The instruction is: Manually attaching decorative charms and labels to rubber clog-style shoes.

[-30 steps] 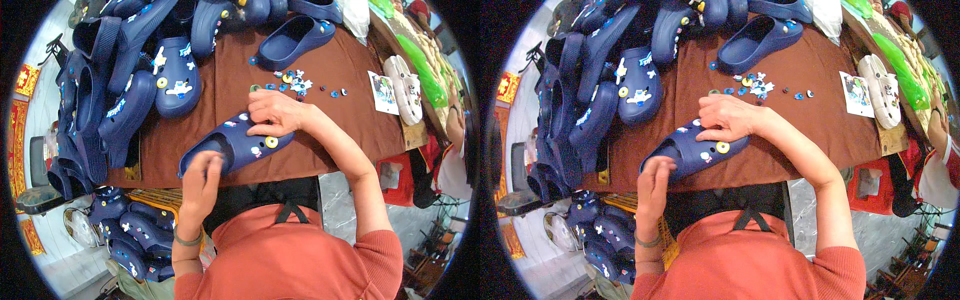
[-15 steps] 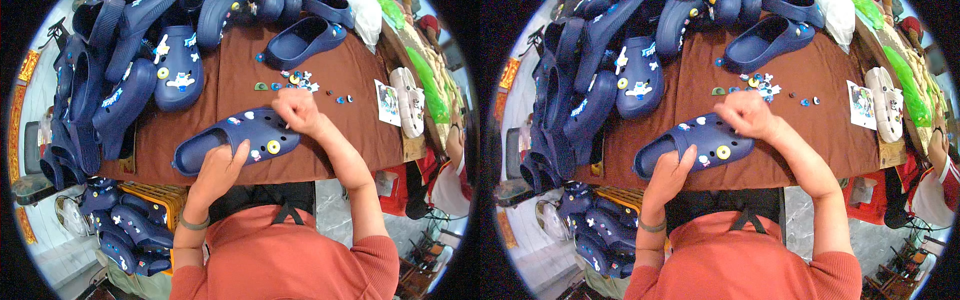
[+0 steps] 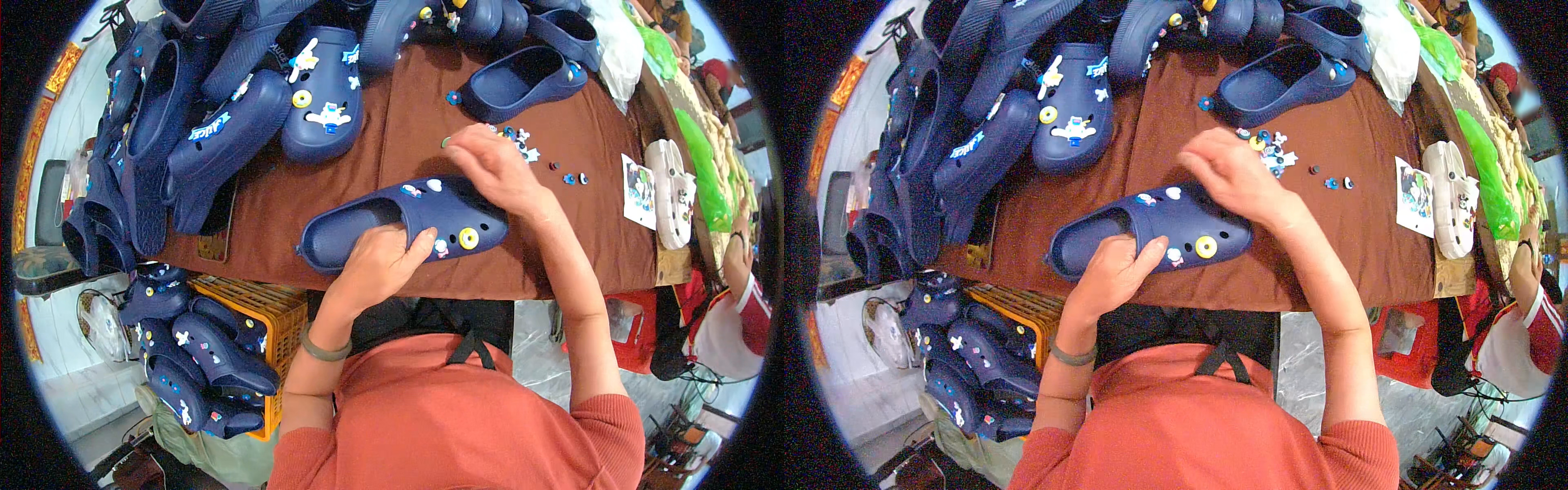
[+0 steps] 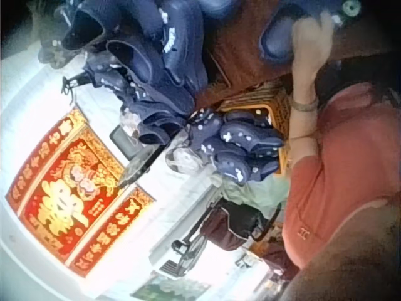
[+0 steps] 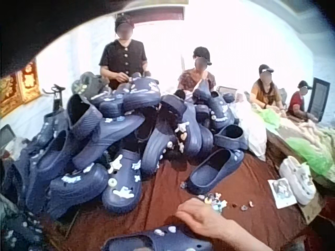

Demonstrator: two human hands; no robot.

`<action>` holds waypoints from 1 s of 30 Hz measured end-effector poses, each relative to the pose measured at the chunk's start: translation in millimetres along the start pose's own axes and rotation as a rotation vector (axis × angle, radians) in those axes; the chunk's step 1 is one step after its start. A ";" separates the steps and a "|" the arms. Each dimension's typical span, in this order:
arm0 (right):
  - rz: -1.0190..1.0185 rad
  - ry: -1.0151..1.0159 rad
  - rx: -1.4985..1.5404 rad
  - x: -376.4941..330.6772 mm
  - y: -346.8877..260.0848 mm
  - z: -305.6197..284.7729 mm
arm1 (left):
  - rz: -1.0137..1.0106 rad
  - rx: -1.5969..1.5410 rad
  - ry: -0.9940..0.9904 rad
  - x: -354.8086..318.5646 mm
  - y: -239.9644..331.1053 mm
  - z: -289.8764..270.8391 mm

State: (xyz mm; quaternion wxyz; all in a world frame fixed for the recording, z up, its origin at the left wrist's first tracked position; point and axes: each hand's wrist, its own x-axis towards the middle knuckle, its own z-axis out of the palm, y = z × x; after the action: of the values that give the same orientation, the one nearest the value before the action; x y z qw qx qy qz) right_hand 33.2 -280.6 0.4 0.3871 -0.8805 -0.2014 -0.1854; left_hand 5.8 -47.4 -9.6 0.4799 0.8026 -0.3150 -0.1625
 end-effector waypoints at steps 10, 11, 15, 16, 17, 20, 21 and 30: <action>0.005 -0.374 -0.101 23.5 -6.0 43.6 | -0.091 0.082 -0.020 4.7 11.6 -5.2; 0.029 -0.406 -0.070 24.1 -5.1 44.3 | -0.083 0.073 -0.019 4.9 10.9 -5.0; 0.061 -0.432 -0.093 26.2 -9.1 44.1 | -0.065 0.041 -0.013 5.4 11.5 -6.4; 0.059 -0.437 -0.092 27.4 -11.3 43.8 | -0.068 0.038 -0.009 5.2 9.6 -6.2; 0.080 -0.425 -0.160 28.1 -14.0 43.5 | -0.068 0.042 -0.012 4.9 7.0 -5.7; 0.077 -0.383 -0.200 25.0 -12.2 45.3 | -0.075 0.039 -0.025 6.3 9.1 -6.7; 0.052 -0.351 -0.171 23.2 -10.5 45.8 | -0.082 0.036 -0.036 7.0 10.5 -6.9; 0.029 -0.321 -0.249 20.5 -9.5 47.7 | -0.083 0.002 -0.028 5.7 2.0 -0.8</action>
State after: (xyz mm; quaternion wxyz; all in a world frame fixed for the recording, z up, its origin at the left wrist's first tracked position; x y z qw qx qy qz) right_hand 54.0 -234.3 -14.1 0.2410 -0.9425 -0.2234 -0.0607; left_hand 9.8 -51.3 -7.3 0.4674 0.8130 -0.2885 -0.1932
